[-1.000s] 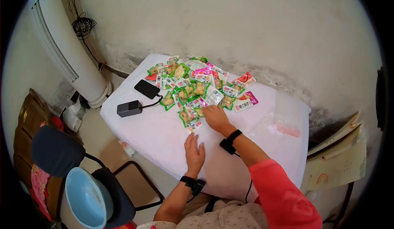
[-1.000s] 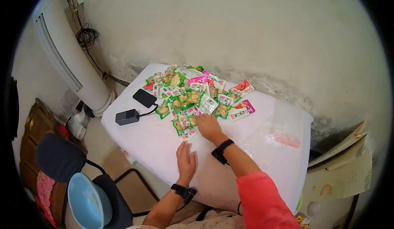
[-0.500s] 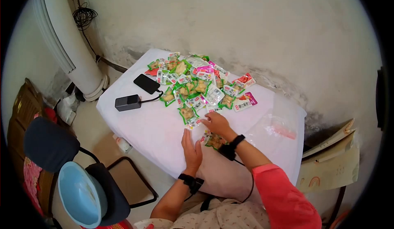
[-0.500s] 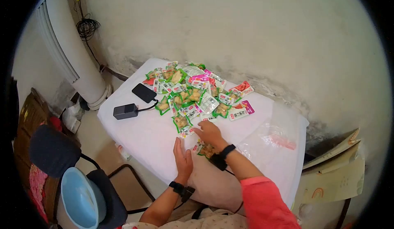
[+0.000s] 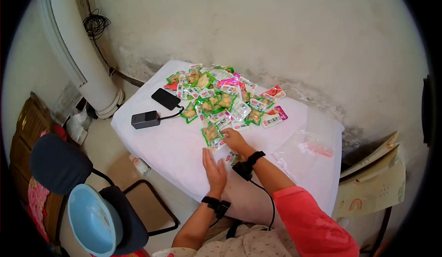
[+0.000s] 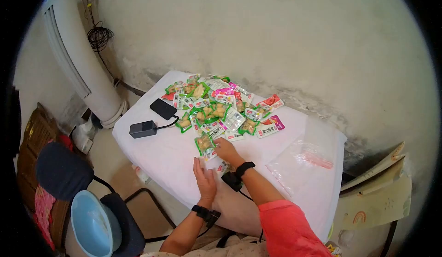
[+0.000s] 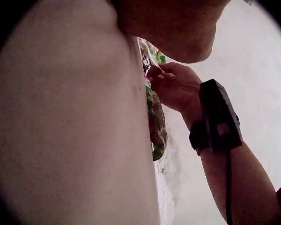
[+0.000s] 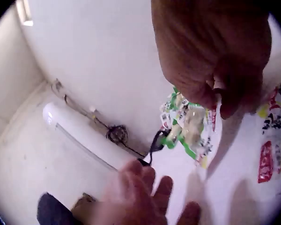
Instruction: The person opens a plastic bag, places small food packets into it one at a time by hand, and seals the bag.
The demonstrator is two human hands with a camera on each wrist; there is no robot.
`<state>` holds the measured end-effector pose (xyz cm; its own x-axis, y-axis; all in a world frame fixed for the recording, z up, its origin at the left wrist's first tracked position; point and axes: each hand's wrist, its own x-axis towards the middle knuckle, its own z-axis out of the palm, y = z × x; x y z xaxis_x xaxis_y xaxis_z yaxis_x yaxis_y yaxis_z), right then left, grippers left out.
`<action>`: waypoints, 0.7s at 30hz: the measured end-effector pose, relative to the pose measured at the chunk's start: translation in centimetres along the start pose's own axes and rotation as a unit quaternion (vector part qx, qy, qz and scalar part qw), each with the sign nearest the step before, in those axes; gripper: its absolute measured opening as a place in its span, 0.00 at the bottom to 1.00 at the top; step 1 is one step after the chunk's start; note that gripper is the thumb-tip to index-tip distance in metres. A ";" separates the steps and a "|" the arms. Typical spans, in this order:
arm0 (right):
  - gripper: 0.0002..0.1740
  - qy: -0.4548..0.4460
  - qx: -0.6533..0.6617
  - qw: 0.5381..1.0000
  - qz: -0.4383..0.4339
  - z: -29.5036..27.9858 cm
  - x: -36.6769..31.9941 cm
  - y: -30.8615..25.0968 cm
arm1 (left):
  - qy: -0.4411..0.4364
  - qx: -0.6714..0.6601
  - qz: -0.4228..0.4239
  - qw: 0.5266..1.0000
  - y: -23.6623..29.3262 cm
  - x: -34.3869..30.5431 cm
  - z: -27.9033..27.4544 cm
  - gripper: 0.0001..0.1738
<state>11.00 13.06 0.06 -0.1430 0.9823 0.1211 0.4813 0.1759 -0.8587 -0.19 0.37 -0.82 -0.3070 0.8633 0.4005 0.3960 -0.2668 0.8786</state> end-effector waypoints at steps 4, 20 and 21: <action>0.22 -0.163 0.237 0.943 0.167 -4.6 -1.6 -3.6 | 0.002 -0.048 -0.018 0.999 0.5 0.0 -0.2 0.33; 0.21 0.058 -0.357 0.898 -0.250 -5.0 4.6 -1.9 | -0.030 0.007 0.006 0.999 0.2 0.0 -0.2 0.29; 0.21 0.058 -0.353 0.899 -0.252 -4.7 5.7 -1.8 | -0.032 0.003 0.008 0.999 0.4 0.0 -0.2 0.29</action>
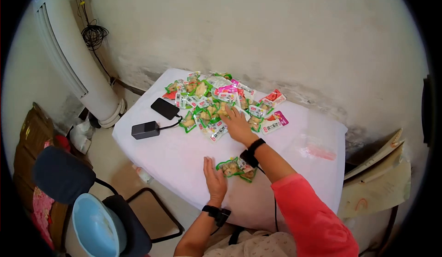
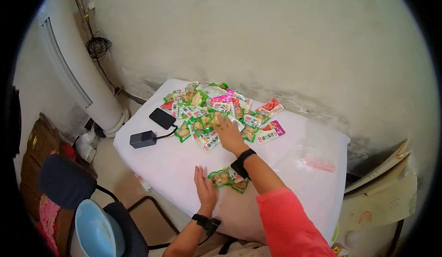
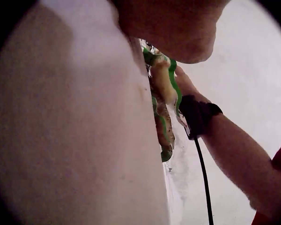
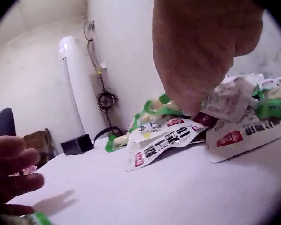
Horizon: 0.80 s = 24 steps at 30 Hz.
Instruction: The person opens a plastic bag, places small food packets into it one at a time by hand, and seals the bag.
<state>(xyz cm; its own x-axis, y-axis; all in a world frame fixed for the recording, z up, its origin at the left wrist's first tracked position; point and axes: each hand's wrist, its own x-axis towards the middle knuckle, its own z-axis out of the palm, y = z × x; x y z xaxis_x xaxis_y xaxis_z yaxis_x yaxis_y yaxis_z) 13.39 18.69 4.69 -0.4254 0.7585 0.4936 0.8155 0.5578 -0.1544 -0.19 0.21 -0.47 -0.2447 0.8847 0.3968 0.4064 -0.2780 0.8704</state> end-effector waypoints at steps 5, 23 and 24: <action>0.21 0.020 -0.087 0.996 0.007 1.1 2.4 0.9 | -0.012 0.006 -0.006 1.000 0.7 0.2 -0.2 0.28; 0.27 -0.225 0.267 0.935 -0.066 -10.6 -11.2 -2.0 | -0.005 -0.002 0.011 1.000 0.4 0.1 -0.1 0.29; 0.27 -0.264 0.307 0.913 -0.059 -10.7 -11.5 -2.0 | -0.005 -0.002 0.010 1.000 0.3 0.1 -0.1 0.29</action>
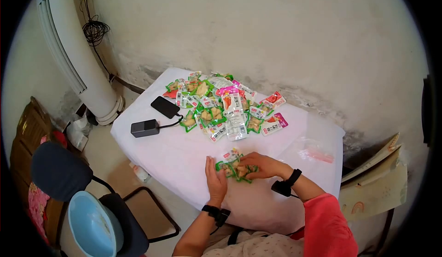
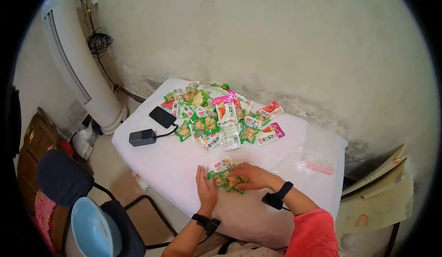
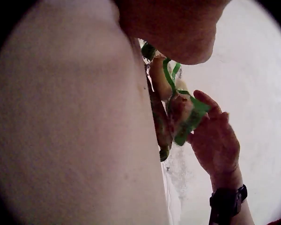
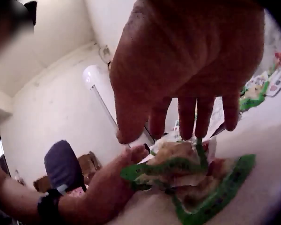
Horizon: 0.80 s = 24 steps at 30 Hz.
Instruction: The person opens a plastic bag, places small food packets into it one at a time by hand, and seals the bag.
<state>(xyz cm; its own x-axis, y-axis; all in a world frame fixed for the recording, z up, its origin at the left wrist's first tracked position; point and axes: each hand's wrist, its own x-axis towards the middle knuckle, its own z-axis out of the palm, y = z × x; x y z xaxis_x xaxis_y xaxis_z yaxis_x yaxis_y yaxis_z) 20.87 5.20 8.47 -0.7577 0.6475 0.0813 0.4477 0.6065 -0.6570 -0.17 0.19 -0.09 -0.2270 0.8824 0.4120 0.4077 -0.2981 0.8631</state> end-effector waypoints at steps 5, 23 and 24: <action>0.26 0.128 -0.041 0.991 -0.023 0.2 5.4 4.0 | -0.031 0.024 0.019 0.999 -0.4 -0.1 0.0 0.26; 0.28 0.237 -0.112 0.963 0.066 -0.4 15.7 6.2 | -0.029 0.056 0.036 0.997 0.2 0.1 0.0 0.22; 0.28 0.225 -0.109 0.965 0.078 -0.8 15.2 5.9 | -0.027 0.062 0.043 0.997 0.4 0.2 0.0 0.22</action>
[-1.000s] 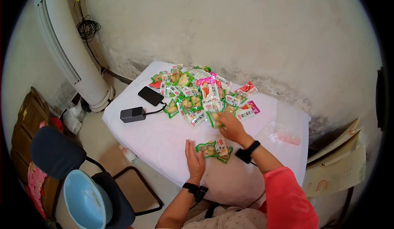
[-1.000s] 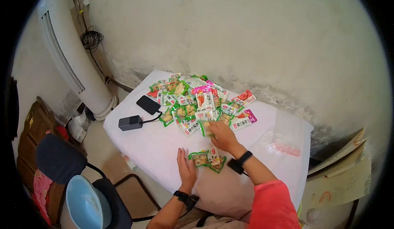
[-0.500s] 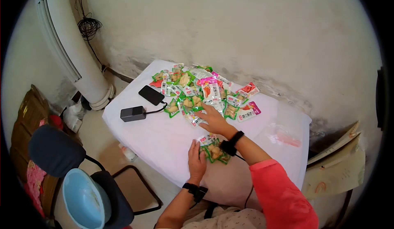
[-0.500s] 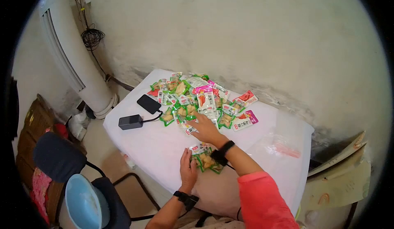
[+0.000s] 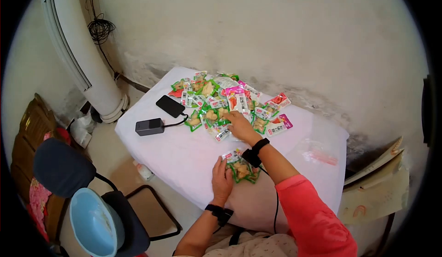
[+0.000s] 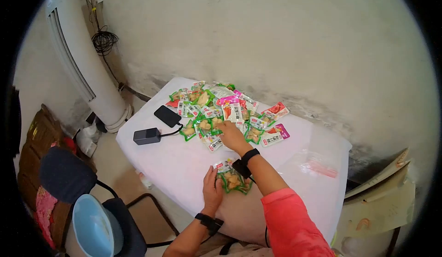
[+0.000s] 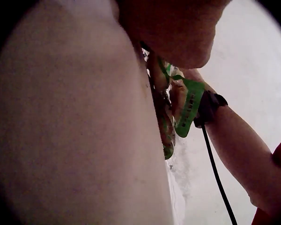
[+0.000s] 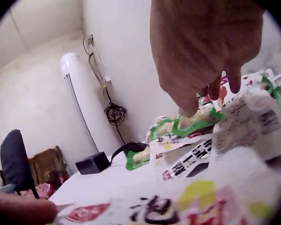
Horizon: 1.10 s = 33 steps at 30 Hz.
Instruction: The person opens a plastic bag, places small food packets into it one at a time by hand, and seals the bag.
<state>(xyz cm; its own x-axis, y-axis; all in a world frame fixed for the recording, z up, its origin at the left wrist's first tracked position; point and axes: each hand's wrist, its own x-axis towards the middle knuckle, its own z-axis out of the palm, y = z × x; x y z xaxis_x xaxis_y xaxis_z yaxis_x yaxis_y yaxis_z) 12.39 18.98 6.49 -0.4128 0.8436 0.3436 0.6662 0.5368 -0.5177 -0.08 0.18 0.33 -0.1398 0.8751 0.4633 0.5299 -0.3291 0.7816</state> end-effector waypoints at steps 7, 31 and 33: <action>0.30 0.060 -0.091 0.994 -0.027 2.1 0.9 -1.6 | -0.018 0.002 -0.019 1.000 -0.1 -0.1 0.0 0.23; 0.18 0.056 -0.215 0.971 -0.090 4.2 2.7 1.2 | -0.030 0.021 0.003 0.999 -0.1 0.0 0.2 0.23; 0.16 0.090 -0.201 0.970 -0.101 3.6 2.7 1.2 | -0.035 0.028 0.002 0.999 -0.2 -0.1 0.2 0.23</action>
<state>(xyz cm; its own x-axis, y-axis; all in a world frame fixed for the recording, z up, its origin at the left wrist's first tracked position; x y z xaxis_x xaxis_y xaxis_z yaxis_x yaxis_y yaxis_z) 9.85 21.98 4.03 -0.4687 0.6868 0.5556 0.7865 0.6108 -0.0917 0.01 0.24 0.04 -0.0794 0.8971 0.4345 0.5758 -0.3146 0.7547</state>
